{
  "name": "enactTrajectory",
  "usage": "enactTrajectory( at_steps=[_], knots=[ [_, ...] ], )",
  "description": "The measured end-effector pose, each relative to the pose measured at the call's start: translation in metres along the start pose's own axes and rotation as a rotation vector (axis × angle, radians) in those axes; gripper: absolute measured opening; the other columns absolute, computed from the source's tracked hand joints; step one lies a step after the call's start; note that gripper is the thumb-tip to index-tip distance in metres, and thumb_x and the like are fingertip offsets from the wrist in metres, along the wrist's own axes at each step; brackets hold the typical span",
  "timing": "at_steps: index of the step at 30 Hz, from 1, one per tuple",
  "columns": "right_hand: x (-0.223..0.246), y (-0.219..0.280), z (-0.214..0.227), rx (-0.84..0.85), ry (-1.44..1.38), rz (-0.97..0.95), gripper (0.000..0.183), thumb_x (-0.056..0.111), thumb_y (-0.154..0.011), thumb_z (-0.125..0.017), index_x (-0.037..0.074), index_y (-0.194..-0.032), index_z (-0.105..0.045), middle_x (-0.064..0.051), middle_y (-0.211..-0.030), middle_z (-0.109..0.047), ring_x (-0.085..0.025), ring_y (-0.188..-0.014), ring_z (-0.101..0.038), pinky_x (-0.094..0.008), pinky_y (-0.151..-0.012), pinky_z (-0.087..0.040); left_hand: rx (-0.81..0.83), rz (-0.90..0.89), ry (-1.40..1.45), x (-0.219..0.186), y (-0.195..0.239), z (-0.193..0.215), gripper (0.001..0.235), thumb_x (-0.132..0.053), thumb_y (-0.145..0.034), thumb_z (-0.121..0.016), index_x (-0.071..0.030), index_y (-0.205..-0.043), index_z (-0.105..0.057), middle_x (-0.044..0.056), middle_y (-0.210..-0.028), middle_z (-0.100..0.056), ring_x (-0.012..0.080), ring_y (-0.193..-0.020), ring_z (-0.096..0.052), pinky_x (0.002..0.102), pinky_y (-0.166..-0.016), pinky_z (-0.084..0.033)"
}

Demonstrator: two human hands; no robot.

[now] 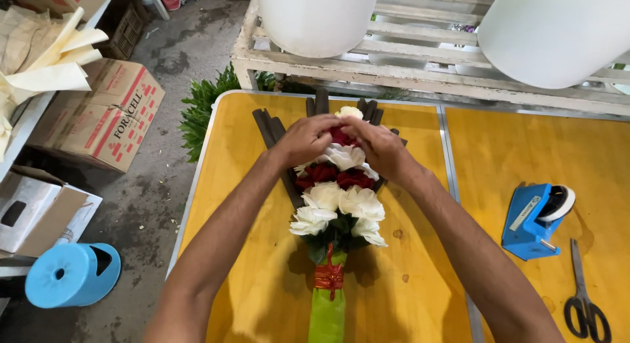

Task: Arranging red and white flowers into a bouquet on a yellow table.

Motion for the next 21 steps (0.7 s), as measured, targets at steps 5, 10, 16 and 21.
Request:
enactTrajectory(
  at_steps=[5,10,16,21],
  knots=[
    [-0.027,-0.012,0.008,0.045,-0.067,-0.116,0.057,0.0,-0.093,-0.056,0.017,-0.147,-0.055,-0.01,-0.136,-0.067,-0.034,-0.127,-0.061,-0.049,-0.107,-0.048,-0.065,-0.071,-0.031,0.014,0.0,-0.004,0.04,-0.011,-0.085,-0.053,-0.011,-0.117,-0.075,0.015,-0.121,-0.074,0.0396,-0.112,-0.069,0.047,-0.098,-0.054],
    [-0.012,-0.022,0.011,0.35,0.126,-0.094,0.062,-0.003,-0.087,-0.059,0.013,-0.146,-0.056,-0.017,-0.135,-0.066,-0.039,-0.133,-0.057,-0.053,-0.106,-0.045,-0.112,-0.145,-0.004,0.019,0.014,-0.005,0.039,-0.004,-0.091,-0.052,-0.012,-0.119,-0.078,0.017,-0.123,-0.071,0.0442,-0.114,-0.067,0.048,-0.096,-0.055],
    [-0.067,0.0,-0.024,0.113,0.456,0.118,0.022,0.025,-0.091,-0.072,0.019,-0.112,-0.07,0.0,-0.088,-0.073,-0.021,-0.1,-0.07,-0.036,-0.082,-0.051,-0.137,-0.394,-0.183,0.029,0.03,-0.014,0.038,-0.002,-0.097,-0.059,-0.015,-0.13,-0.073,0.014,-0.11,-0.066,0.0435,-0.122,-0.06,0.05,-0.109,-0.046],
    [0.003,-0.011,0.017,0.294,0.113,-0.144,0.046,0.022,-0.108,-0.046,0.026,-0.153,-0.048,-0.023,-0.105,-0.073,-0.043,-0.109,-0.067,-0.053,-0.092,-0.052,-0.131,-0.352,-0.116,0.023,0.042,-0.014,0.035,-0.006,-0.098,-0.061,-0.014,-0.13,-0.072,0.016,-0.111,-0.065,0.0414,-0.122,-0.06,0.05,-0.109,-0.046]
  ],
)
Point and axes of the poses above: each hand's wrist, its own y-axis away from the middle knuckle, its own z-axis out of the back of the hand, x = y × z, the point moved 1 cm from there along -y, towards the middle knuckle
